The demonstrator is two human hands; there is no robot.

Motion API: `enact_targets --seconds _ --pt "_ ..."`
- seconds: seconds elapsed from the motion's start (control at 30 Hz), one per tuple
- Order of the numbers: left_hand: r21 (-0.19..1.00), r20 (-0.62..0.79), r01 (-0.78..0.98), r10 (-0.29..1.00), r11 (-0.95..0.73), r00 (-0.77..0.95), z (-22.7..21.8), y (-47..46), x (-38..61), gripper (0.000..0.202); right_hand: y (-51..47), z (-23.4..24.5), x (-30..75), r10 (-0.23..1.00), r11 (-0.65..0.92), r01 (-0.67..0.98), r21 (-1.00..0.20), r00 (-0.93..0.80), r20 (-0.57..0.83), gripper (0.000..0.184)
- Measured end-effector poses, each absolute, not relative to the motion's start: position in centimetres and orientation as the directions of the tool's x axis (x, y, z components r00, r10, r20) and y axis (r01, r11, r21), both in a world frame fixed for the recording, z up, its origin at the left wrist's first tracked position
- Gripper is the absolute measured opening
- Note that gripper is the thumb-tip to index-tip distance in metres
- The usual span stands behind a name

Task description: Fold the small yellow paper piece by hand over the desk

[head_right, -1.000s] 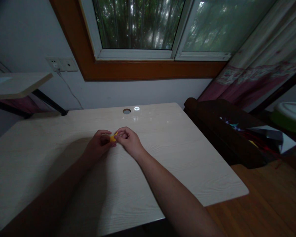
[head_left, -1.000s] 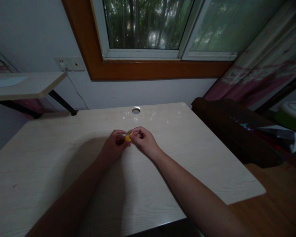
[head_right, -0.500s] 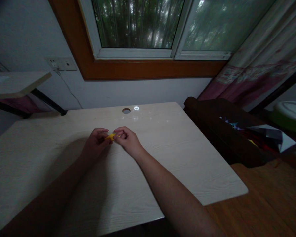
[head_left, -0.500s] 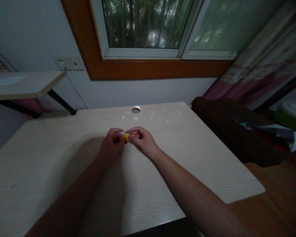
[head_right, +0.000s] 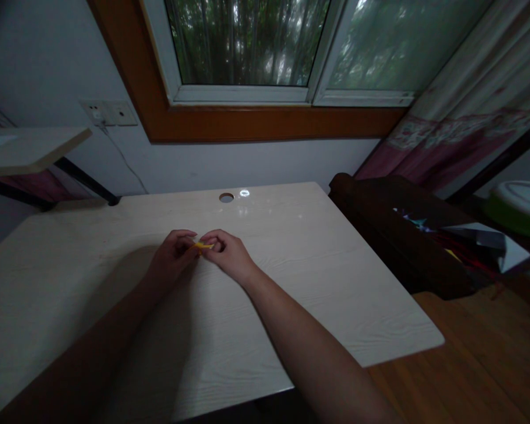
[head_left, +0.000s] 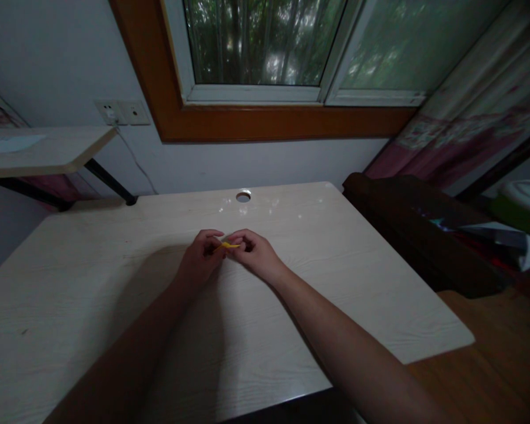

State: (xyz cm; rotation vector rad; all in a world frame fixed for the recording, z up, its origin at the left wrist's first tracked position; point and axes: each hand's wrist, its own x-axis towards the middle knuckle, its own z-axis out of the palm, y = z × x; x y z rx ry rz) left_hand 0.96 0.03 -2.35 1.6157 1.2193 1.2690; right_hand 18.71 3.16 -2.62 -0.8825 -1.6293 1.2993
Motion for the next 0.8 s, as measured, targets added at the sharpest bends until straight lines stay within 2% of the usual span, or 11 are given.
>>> enact_targets --seconds 0.17,0.33,0.6,0.8 --pt "0.885 0.308 0.334 0.946 -0.323 0.098 -2.39 -0.02 0.91 0.032 3.16 -2.72 18.79 0.905 0.214 0.072 -0.974 -0.389 0.170 0.027" --pt "0.871 0.303 0.366 0.945 -0.327 0.123 -2.32 -0.07 0.71 0.030 3.26 -2.51 18.83 0.908 0.144 0.026 -0.989 -0.400 0.122 0.024" --pt "0.924 0.259 0.263 0.961 -0.277 0.100 -1.94 0.06 0.50 0.032 3.79 -2.62 18.95 0.914 0.051 -0.091 -0.995 -0.396 0.083 0.026" --pt "0.947 0.238 0.199 0.967 -0.252 0.092 -1.93 0.15 0.44 0.033 4.03 -2.55 19.28 0.924 0.050 -0.112 -0.992 -0.373 0.089 0.027"
